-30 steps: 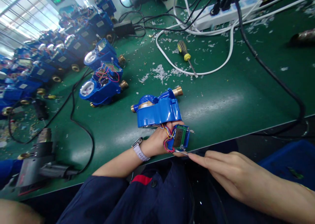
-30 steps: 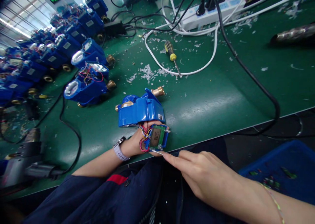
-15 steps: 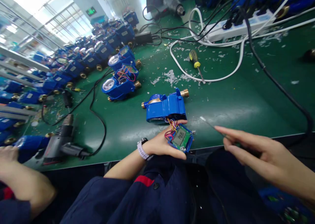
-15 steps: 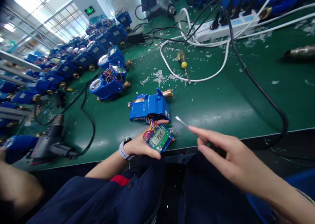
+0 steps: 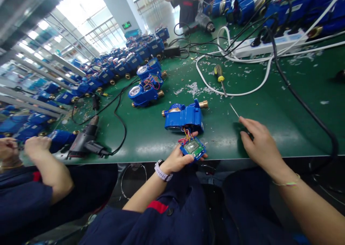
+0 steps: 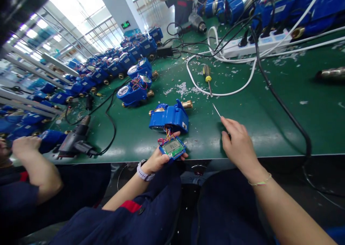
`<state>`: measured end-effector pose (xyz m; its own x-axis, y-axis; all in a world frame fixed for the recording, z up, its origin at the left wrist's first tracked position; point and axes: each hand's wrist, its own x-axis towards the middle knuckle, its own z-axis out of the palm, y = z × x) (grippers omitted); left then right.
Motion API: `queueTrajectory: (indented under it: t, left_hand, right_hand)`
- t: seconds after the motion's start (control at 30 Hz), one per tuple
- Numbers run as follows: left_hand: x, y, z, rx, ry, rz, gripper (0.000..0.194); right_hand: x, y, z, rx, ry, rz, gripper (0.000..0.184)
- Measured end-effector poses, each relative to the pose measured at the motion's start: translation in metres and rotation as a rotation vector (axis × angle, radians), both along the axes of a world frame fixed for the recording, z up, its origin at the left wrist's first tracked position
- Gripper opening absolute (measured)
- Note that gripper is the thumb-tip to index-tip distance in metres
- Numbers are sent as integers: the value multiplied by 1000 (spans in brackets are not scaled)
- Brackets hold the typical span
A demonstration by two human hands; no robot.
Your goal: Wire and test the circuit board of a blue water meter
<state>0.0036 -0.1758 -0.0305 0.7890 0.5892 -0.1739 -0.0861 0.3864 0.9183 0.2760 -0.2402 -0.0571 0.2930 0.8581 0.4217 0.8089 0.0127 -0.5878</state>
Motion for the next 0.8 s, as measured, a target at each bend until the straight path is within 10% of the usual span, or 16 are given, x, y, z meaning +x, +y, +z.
queueTrajectory:
  t: [0.3, 0.6, 0.8]
  left_hand:
    - [5, -6, -1, -158, -88, 72, 100]
    - [13, -19, 35, -544, -235, 178, 95]
    - [19, -18, 26, -630, -307, 112, 99]
  right_hand:
    - [6, 13, 4, 58, -16, -38, 41]
    - [7, 11, 5, 81, -12, -14, 35]
    - [10, 13, 2, 83, -28, -3, 33]
